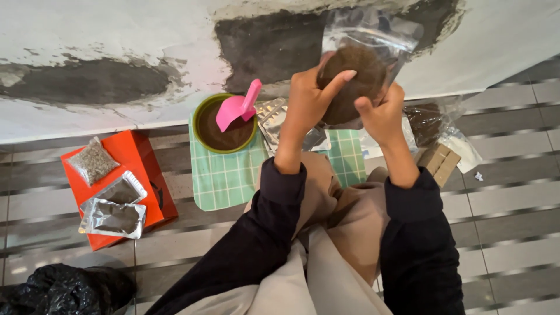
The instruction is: The person scoops a brown granular material from a green bowl using a pink scoop and transfers it into small silver foil packets. The person fills multiple packets one at a time, occasionally adjusting the packets and the scoop.
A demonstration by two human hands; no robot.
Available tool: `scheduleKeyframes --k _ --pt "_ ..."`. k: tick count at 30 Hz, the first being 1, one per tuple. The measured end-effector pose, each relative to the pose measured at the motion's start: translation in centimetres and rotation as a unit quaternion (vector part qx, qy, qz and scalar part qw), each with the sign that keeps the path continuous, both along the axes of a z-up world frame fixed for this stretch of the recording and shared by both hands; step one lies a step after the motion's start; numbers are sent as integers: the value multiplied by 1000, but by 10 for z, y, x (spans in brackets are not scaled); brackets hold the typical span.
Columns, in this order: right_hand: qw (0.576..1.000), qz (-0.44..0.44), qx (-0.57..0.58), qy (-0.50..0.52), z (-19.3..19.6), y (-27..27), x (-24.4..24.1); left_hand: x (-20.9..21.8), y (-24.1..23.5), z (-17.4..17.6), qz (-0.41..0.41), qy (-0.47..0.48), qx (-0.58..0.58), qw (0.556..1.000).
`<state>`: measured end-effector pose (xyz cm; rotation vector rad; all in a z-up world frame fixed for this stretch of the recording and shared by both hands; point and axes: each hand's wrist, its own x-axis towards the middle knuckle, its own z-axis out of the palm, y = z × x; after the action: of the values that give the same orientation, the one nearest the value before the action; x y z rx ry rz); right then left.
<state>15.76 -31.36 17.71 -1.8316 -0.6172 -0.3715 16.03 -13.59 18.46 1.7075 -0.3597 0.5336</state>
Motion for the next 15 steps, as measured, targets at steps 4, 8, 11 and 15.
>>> scheduleKeyframes --k 4,8,11,15 --pt "999 -38 15 3 4 4 -1 0 0 -7 -42 6 1 999" --pt "997 -75 -1 -21 1 4 1 -11 6 12 -29 20 9 999" --pt "998 -61 0 6 0 5 -1 -9 3 14 15 6 5 1000" --pt "994 -95 44 -8 -8 2 8 0 -1 -3 35 -96 73 992"
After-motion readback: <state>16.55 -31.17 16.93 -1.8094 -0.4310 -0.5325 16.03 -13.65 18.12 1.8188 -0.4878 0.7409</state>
